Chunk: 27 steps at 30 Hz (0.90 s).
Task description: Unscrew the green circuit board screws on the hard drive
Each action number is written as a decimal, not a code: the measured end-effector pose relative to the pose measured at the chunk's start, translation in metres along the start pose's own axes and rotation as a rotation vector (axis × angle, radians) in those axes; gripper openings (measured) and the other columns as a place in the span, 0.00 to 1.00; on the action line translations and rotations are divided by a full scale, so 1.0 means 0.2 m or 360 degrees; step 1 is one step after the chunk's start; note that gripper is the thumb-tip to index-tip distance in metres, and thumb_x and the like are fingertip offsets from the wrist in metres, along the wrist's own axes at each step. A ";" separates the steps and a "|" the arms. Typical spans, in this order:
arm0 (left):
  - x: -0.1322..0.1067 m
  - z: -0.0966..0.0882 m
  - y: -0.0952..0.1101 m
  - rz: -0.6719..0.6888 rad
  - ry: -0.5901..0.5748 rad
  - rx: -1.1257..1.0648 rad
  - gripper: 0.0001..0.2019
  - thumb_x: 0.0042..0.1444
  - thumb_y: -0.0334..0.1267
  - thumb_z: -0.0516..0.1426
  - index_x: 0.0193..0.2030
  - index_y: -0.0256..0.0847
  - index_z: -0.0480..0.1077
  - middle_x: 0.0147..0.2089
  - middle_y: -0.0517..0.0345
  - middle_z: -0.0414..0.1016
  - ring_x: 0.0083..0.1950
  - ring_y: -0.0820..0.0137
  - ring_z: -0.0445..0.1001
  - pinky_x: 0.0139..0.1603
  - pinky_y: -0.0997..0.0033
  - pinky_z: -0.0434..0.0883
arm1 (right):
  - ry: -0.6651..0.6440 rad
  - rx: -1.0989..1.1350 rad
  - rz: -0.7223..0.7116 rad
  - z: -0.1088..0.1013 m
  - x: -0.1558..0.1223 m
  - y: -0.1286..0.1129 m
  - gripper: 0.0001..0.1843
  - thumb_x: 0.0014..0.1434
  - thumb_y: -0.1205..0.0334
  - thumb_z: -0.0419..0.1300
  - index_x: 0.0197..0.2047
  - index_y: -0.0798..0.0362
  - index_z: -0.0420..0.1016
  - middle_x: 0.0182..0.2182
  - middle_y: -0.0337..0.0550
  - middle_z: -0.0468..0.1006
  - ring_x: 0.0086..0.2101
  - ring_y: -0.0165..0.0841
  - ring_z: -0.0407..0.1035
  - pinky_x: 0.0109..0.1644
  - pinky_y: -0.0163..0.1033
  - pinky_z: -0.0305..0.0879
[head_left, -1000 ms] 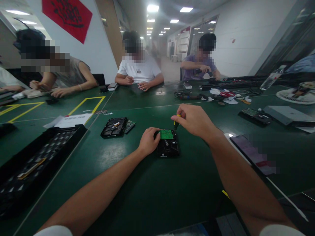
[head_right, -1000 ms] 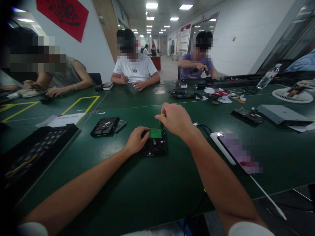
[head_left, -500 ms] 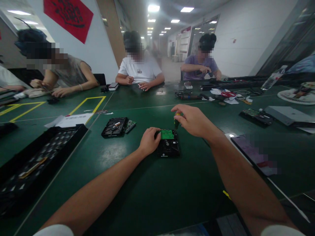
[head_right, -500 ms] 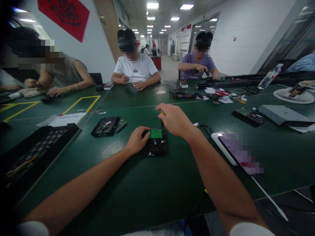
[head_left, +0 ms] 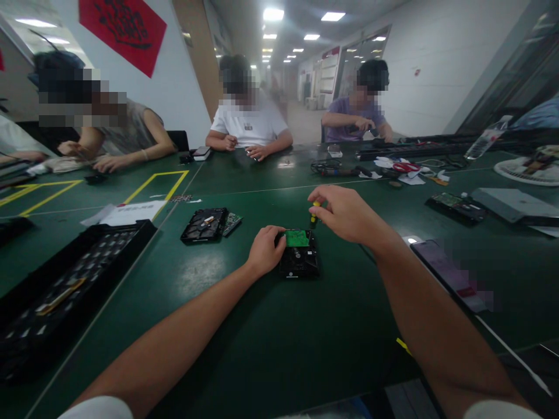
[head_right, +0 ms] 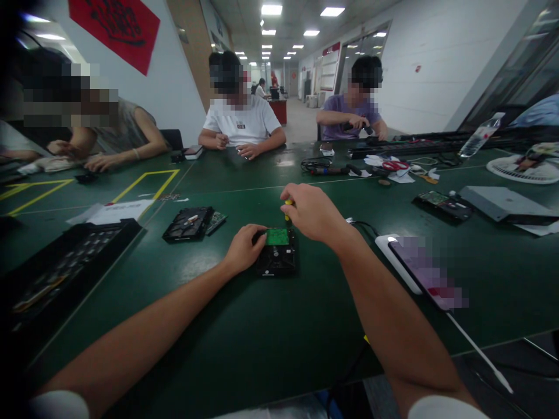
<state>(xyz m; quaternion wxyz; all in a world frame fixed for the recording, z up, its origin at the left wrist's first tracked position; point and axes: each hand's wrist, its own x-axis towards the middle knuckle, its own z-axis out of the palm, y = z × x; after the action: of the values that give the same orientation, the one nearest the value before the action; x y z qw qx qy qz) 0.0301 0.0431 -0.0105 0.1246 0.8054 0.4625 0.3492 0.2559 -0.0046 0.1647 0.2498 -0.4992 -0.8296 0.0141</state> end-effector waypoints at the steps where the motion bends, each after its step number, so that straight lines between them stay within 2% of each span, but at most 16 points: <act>1: 0.00 0.00 0.00 0.0002 -0.0003 0.0000 0.12 0.66 0.36 0.56 0.54 0.42 0.75 0.52 0.50 0.79 0.56 0.58 0.75 0.61 0.53 0.72 | 0.0008 0.0000 0.0039 0.00 0.00 0.00 0.08 0.65 0.63 0.63 0.47 0.56 0.78 0.43 0.50 0.83 0.42 0.41 0.75 0.48 0.43 0.65; 4: 0.00 0.00 0.00 0.0008 -0.0001 0.0002 0.11 0.66 0.36 0.56 0.53 0.42 0.75 0.52 0.50 0.79 0.56 0.58 0.75 0.61 0.53 0.72 | -0.0005 -0.0002 0.0109 -0.01 -0.01 -0.01 0.08 0.64 0.62 0.63 0.44 0.57 0.78 0.39 0.50 0.83 0.38 0.39 0.75 0.44 0.41 0.64; 8: 0.00 0.00 0.00 0.0021 0.0003 -0.0002 0.11 0.66 0.35 0.56 0.54 0.42 0.75 0.51 0.50 0.79 0.55 0.58 0.75 0.61 0.53 0.72 | -0.0009 -0.0038 0.0025 -0.01 0.00 -0.02 0.09 0.64 0.68 0.61 0.46 0.57 0.80 0.42 0.50 0.82 0.38 0.38 0.74 0.46 0.41 0.64; 11: 0.00 0.00 0.00 0.0021 0.0015 0.0001 0.11 0.66 0.35 0.56 0.54 0.42 0.75 0.52 0.50 0.79 0.55 0.58 0.75 0.61 0.53 0.72 | 0.0014 0.0005 -0.0027 -0.01 0.00 -0.03 0.09 0.66 0.64 0.60 0.45 0.55 0.81 0.43 0.49 0.83 0.39 0.37 0.74 0.47 0.40 0.63; 14: 0.00 0.00 0.00 0.0010 0.0006 0.0005 0.12 0.66 0.36 0.57 0.54 0.42 0.75 0.51 0.50 0.79 0.55 0.58 0.75 0.61 0.53 0.72 | -0.0046 0.0082 -0.0010 -0.02 0.00 -0.04 0.10 0.68 0.63 0.58 0.44 0.54 0.82 0.40 0.46 0.83 0.36 0.35 0.74 0.44 0.39 0.63; 19: 0.00 0.00 0.01 0.0002 -0.0005 0.0008 0.11 0.66 0.36 0.56 0.53 0.42 0.75 0.52 0.50 0.79 0.55 0.58 0.75 0.61 0.53 0.72 | -0.0085 0.0133 0.0056 -0.03 -0.01 -0.04 0.14 0.67 0.69 0.56 0.50 0.55 0.81 0.40 0.45 0.85 0.35 0.33 0.75 0.43 0.37 0.63; 24: 0.00 -0.01 0.01 0.0007 -0.0003 -0.0003 0.11 0.66 0.36 0.56 0.53 0.42 0.75 0.51 0.49 0.79 0.55 0.57 0.75 0.61 0.53 0.73 | 0.0011 -0.0002 0.0094 -0.01 0.00 -0.02 0.07 0.66 0.64 0.60 0.44 0.55 0.80 0.40 0.49 0.84 0.39 0.39 0.75 0.45 0.41 0.64; 27: 0.00 -0.01 0.01 0.0001 -0.0003 -0.0002 0.11 0.66 0.36 0.56 0.53 0.42 0.75 0.51 0.50 0.79 0.55 0.57 0.75 0.61 0.53 0.73 | -0.0011 0.0015 0.0076 -0.01 0.00 -0.01 0.08 0.66 0.63 0.61 0.44 0.55 0.80 0.40 0.48 0.84 0.38 0.38 0.75 0.44 0.40 0.63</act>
<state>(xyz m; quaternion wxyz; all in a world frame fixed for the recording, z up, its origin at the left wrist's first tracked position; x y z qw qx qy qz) 0.0310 0.0424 -0.0084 0.1254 0.8059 0.4618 0.3487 0.2555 -0.0057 0.1665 0.2490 -0.5176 -0.8182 0.0258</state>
